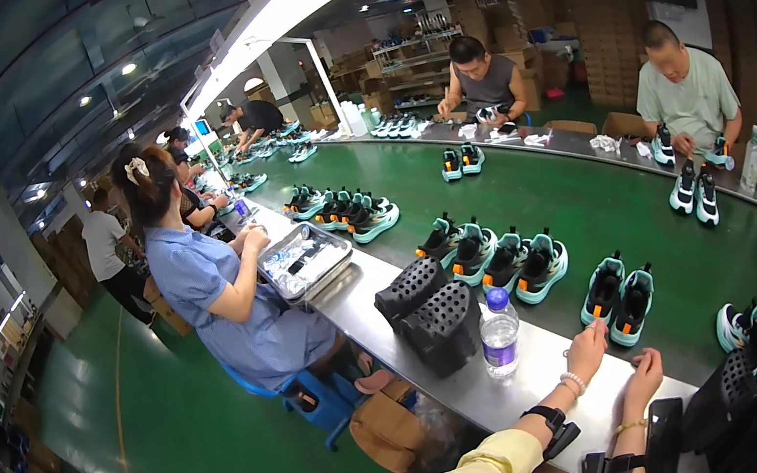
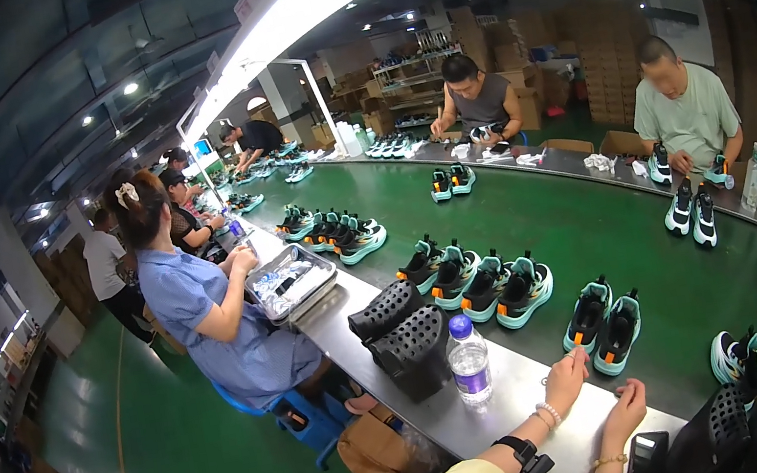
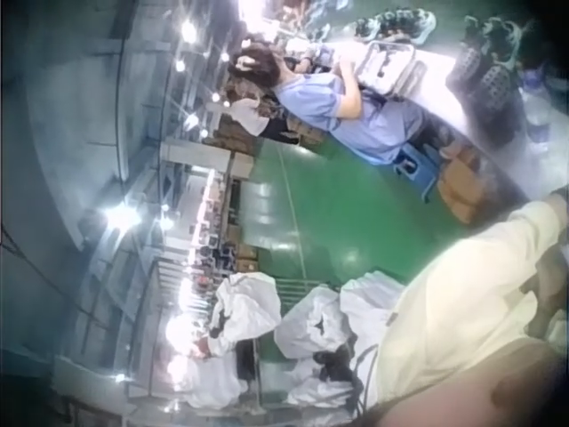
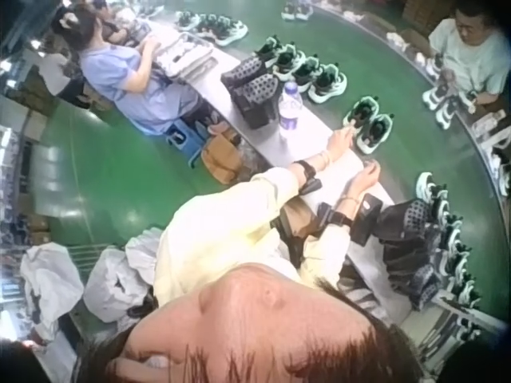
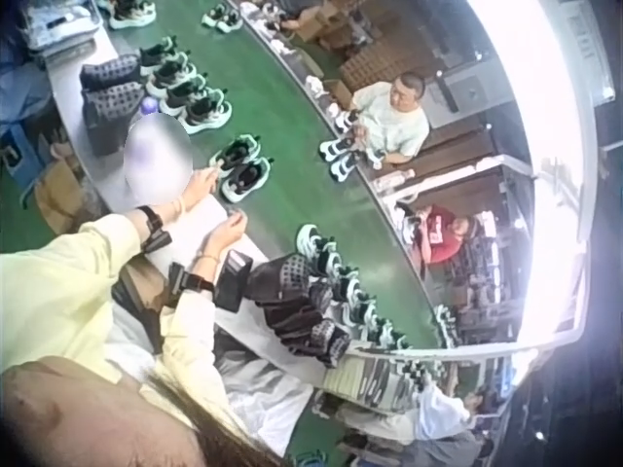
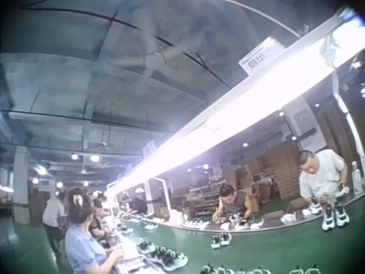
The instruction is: Inspecting and arranging manufactured shoes on a conveyor belt.
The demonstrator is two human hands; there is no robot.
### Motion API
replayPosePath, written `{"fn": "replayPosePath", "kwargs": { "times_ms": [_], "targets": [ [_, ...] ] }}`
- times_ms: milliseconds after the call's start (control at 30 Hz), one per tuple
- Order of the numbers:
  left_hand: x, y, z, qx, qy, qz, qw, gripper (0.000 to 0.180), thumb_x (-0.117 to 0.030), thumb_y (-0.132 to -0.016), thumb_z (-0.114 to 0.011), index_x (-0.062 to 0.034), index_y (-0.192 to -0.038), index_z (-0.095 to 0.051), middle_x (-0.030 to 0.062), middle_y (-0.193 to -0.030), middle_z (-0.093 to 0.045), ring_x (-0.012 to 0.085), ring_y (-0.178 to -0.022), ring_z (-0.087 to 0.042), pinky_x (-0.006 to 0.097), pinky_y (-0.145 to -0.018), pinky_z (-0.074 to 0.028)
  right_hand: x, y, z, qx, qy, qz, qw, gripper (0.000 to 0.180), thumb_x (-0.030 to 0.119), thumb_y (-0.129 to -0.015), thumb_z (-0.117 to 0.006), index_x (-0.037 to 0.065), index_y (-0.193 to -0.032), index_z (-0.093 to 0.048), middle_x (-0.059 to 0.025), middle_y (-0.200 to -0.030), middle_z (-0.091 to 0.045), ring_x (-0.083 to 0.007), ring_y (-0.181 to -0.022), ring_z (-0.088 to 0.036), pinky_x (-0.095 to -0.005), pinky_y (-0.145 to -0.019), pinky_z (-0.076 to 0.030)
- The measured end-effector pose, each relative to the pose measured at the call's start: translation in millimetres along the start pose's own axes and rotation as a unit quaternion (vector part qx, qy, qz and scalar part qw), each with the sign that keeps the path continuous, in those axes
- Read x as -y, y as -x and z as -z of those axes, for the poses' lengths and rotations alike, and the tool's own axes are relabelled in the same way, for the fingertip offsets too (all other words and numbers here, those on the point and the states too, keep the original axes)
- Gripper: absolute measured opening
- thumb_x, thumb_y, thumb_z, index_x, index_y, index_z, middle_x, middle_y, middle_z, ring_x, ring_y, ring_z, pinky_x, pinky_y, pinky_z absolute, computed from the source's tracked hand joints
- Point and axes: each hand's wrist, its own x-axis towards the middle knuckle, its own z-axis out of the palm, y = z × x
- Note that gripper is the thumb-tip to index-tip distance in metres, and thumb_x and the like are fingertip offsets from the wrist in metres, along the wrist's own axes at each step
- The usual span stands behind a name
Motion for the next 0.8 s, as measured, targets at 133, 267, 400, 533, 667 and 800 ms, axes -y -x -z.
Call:
{"fn": "replayPosePath", "kwargs": {
  "times_ms": [133, 267, 400, 533, 667, 800],
  "targets": [
    [-8, 7, 0, 0.051, -0.027, -0.004, 0.998, 0.042, -0.037, -0.102, -0.046, -0.0035, -0.084, -0.064, 0.0134, -0.065, -0.063, 0.0329, -0.064, -0.064, 0.041, -0.059, -0.047, -2, 1, 1, -0.005, -0.005, -0.018, 1.000, 0.023, 0.015, -0.100, -0.045, -0.001, -0.103, -0.061, -0.0102, -0.075, -0.064, -0.0190, -0.068, -0.059, -0.0330, -0.066, -0.047],
    [-16, 16, -7, 0.086, -0.105, -0.138, 0.981, 0.033, -0.031, -0.096, -0.055, -0.0015, -0.085, -0.064, 0.0214, -0.073, -0.063, 0.0404, -0.070, -0.061, 0.044, -0.061, -0.047, -6, -1, 3, -0.022, -0.020, 0.004, 1.000, 0.025, 0.015, -0.101, -0.044, 0.000, -0.111, -0.060, -0.0103, -0.076, -0.065, -0.0197, -0.068, -0.061, -0.0337, -0.066, -0.048],
    [-24, 28, -33, 0.154, 0.015, -0.178, 0.972, 0.028, -0.027, -0.097, -0.055, -0.0017, -0.105, -0.064, 0.0166, -0.086, -0.068, 0.0309, -0.077, -0.067, 0.037, -0.070, -0.051, 5, 0, 9, 0.005, 0.011, -0.024, 1.000, 0.029, 0.019, -0.103, -0.042, 0.000, -0.113, -0.061, -0.0108, -0.079, -0.066, -0.0207, -0.074, -0.064, -0.0329, -0.070, -0.050],
    [-34, 38, -61, 0.147, 0.082, -0.162, 0.972, 0.029, -0.027, -0.097, -0.056, 0.0000, -0.107, -0.063, 0.0113, -0.093, -0.068, 0.0225, -0.081, -0.067, 0.032, -0.073, -0.052, 36, 0, 18, -0.013, -0.058, -0.013, 0.998, 0.047, 0.036, -0.102, -0.041, -0.005, -0.118, -0.058, -0.0219, -0.112, -0.064, -0.0325, -0.099, -0.062, -0.0408, -0.088, -0.050],
    [-3, 21, -81, 0.259, 0.294, 0.007, 0.920, 0.027, -0.023, -0.099, -0.056, 0.0023, -0.103, -0.064, 0.0071, -0.093, -0.069, 0.0134, -0.082, -0.065, 0.026, -0.073, -0.053, 5, 0, 7, -0.038, -0.106, -0.036, 0.993, 0.039, 0.024, -0.105, -0.042, 0.002, -0.137, -0.043, -0.0130, -0.103, -0.066, -0.0209, -0.090, -0.065, -0.0310, -0.082, -0.052],
    [2, 10, -79, 0.330, 0.383, 0.043, 0.862, 0.024, -0.021, -0.099, -0.057, 0.0017, -0.099, -0.066, 0.0044, -0.090, -0.069, 0.0084, -0.080, -0.063, 0.023, -0.072, -0.052, -3, -5, 15, -0.001, -0.097, -0.025, 0.995, 0.042, 0.016, -0.103, -0.046, 0.004, -0.142, -0.037, -0.0143, -0.112, -0.062, -0.0209, -0.096, -0.063, -0.0321, -0.080, -0.053]
  ]
}}
